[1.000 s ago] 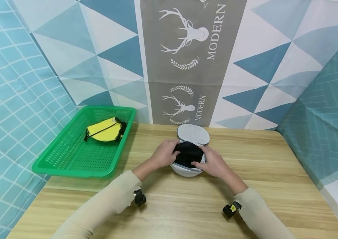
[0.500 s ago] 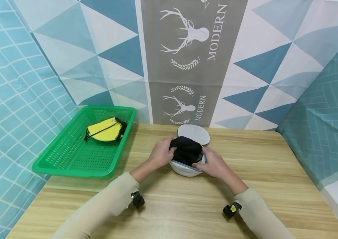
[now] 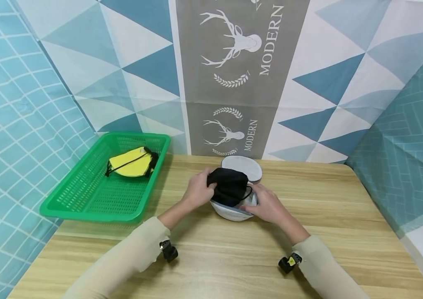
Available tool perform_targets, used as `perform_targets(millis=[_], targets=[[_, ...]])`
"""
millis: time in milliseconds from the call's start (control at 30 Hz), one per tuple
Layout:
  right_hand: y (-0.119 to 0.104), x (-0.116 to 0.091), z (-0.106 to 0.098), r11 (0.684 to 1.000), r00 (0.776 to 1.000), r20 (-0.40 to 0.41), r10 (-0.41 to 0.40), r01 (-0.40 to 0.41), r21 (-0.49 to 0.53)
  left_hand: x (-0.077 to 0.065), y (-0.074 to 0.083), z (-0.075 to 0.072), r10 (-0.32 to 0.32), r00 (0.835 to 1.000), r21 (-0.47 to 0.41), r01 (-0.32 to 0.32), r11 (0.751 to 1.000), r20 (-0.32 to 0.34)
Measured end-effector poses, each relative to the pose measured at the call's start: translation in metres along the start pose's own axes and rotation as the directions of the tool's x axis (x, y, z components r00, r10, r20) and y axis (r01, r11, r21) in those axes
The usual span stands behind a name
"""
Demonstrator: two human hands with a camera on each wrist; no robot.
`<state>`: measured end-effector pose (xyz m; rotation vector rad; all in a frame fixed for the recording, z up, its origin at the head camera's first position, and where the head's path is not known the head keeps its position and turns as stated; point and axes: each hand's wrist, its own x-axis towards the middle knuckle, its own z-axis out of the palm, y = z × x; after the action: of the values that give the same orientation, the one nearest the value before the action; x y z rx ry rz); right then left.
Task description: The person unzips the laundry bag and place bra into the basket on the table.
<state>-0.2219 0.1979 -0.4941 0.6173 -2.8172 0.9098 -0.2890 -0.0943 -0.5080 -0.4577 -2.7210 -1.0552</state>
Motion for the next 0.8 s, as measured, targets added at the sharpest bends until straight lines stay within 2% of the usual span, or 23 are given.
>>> perform_targets(millis=[33,133,233,267,300,367,400,467,533,567,600,633,700,767,800], targets=[[-0.001,0.0,0.0,1.0,1.0,-0.003,-0.004,0.004,0.005,-0.005,0.009,-0.009,0.001,1.0,-0.009,-0.001,1.0,-0.006],[-0.006,0.0,-0.002,0.999,0.999,-0.022,-0.043,0.043,0.004,-0.007,0.01,-0.016,-0.027,1.0,-0.043,0.027,0.999,-0.001],[-0.005,0.001,-0.002,0.999,0.999,-0.029,-0.046,0.046,-0.006,-0.006,0.006,-0.019,-0.049,0.999,-0.042,0.049,0.998,-0.003],[-0.001,0.002,0.001,0.999,0.999,-0.028,-0.043,0.043,-0.019,-0.002,-0.003,-0.013,-0.064,0.998,-0.044,0.064,0.997,-0.002],[0.003,0.003,0.005,0.998,0.999,-0.024,-0.035,0.034,-0.044,-0.002,-0.006,-0.013,-0.064,0.998,-0.039,0.063,0.997,-0.017],[0.01,0.005,0.01,0.998,1.0,-0.008,-0.012,0.011,-0.067,-0.008,0.007,-0.024,-0.092,0.996,-0.048,0.092,0.995,-0.001],[0.014,0.006,0.013,0.997,1.0,-0.001,0.0,0.0,-0.081,-0.009,0.008,-0.026,-0.085,0.996,-0.047,0.084,0.995,-0.021],[0.02,0.009,0.018,0.995,1.0,0.011,0.018,-0.017,-0.102,-0.017,0.03,-0.045,-0.129,0.992,-0.074,0.128,0.989,-0.001],[0.021,0.009,0.019,0.993,0.999,0.022,0.033,-0.031,-0.114,-0.017,0.026,-0.047,-0.143,0.99,-0.074,0.142,0.987,-0.007],[0.021,0.009,0.019,0.992,0.999,0.027,0.038,-0.035,-0.118,-0.02,0.029,-0.051,-0.129,0.991,-0.076,0.127,0.989,-0.018],[0.021,0.009,0.019,0.992,0.999,0.031,0.042,-0.038,-0.121,-0.017,0.018,-0.046,-0.106,0.994,-0.067,0.103,0.992,-0.041],[0.021,0.009,0.019,0.992,0.999,0.033,0.042,-0.037,-0.124,-0.017,0.017,-0.048,-0.12,0.992,-0.078,0.118,0.99,-0.022],[0.02,0.009,0.018,0.991,0.998,0.034,0.043,-0.038,-0.129,-0.008,-0.011,-0.032,-0.088,0.994,-0.051,0.085,0.995,-0.066],[0.021,0.009,0.018,0.99,0.999,0.027,0.035,-0.031,-0.134,-0.006,-0.011,-0.035,-0.098,0.993,-0.053,0.094,0.994,-0.069],[0.022,0.009,0.019,0.99,0.999,0.022,0.03,-0.027,-0.137,0.0,-0.022,-0.029,-0.11,0.991,-0.052,0.106,0.993,-0.078]])
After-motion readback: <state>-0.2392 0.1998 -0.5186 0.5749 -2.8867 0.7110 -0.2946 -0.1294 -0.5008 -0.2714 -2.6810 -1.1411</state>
